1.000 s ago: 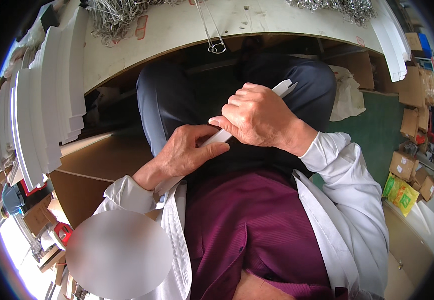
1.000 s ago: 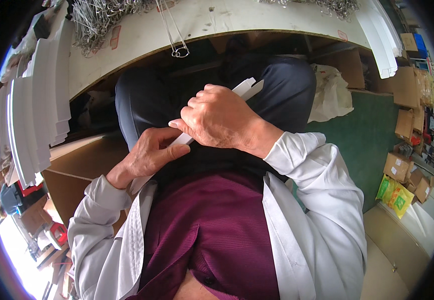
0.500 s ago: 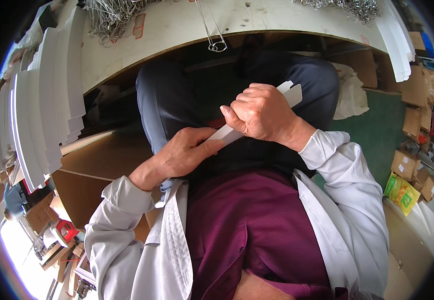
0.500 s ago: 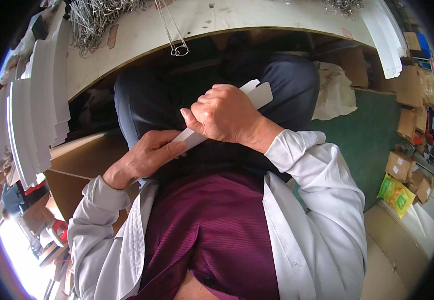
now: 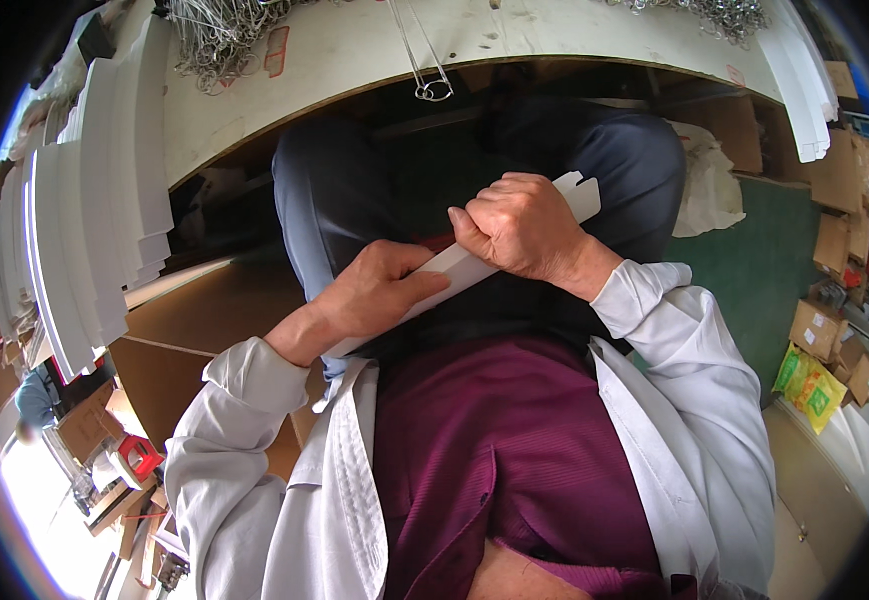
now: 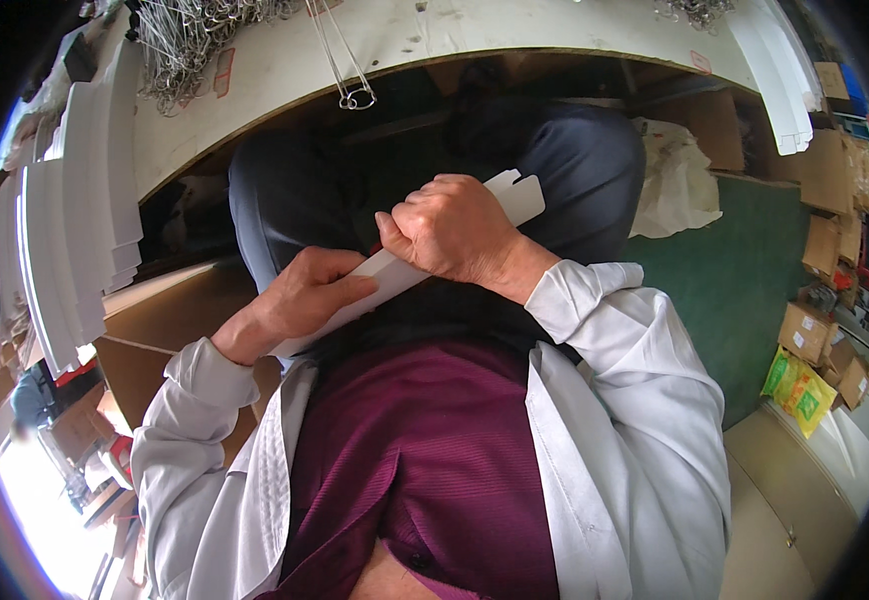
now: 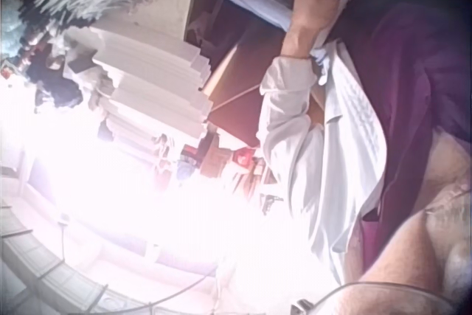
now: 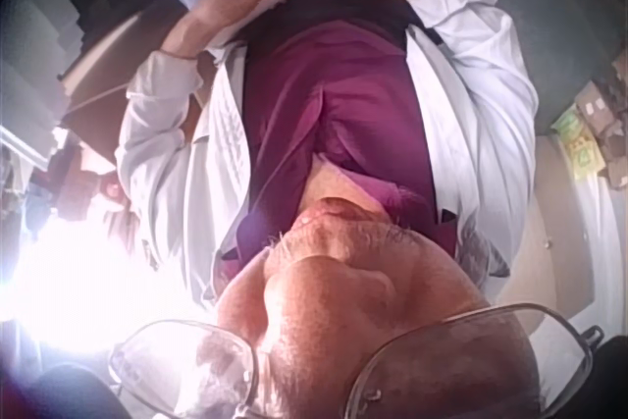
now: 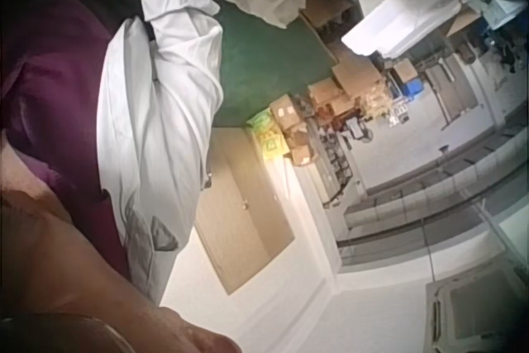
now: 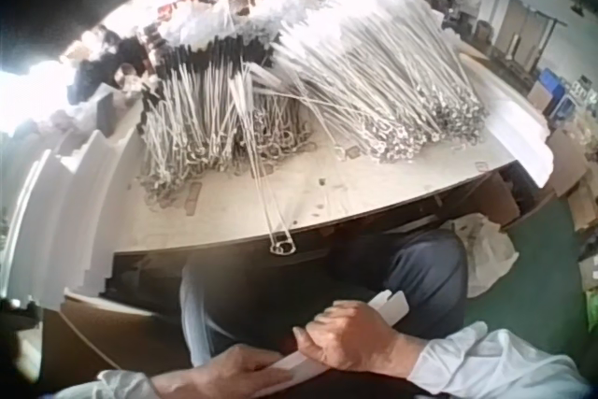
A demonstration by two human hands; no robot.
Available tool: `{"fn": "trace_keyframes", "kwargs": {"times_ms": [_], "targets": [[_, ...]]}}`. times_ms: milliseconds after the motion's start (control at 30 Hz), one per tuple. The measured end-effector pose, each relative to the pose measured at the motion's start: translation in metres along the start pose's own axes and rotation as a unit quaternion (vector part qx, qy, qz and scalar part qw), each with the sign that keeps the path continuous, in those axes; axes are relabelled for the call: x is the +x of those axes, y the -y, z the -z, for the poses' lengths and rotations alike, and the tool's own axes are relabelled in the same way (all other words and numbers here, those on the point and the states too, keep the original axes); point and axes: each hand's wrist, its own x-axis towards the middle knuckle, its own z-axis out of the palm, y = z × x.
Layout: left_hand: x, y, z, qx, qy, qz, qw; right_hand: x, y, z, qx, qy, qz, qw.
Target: Inserting bundles of thin metal wire brushes into white paper sleeves for packaging.
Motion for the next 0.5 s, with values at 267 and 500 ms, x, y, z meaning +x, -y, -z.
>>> {"fn": "trace_keyframes", "kwargs": {"times_ms": [267, 500], "targets": [[-0.003, -0.018, -0.001, 0.104, -0.068, -0.027, 0.992, 0.003, -0.001, -0.004, -0.005, -0.017, -0.009, 1.000], [-0.005, -0.020, -0.002, 0.148, -0.111, -0.039, 0.982, 0.003, -0.001, 0.000, -0.036, -0.031, -0.001, 0.999]]}}
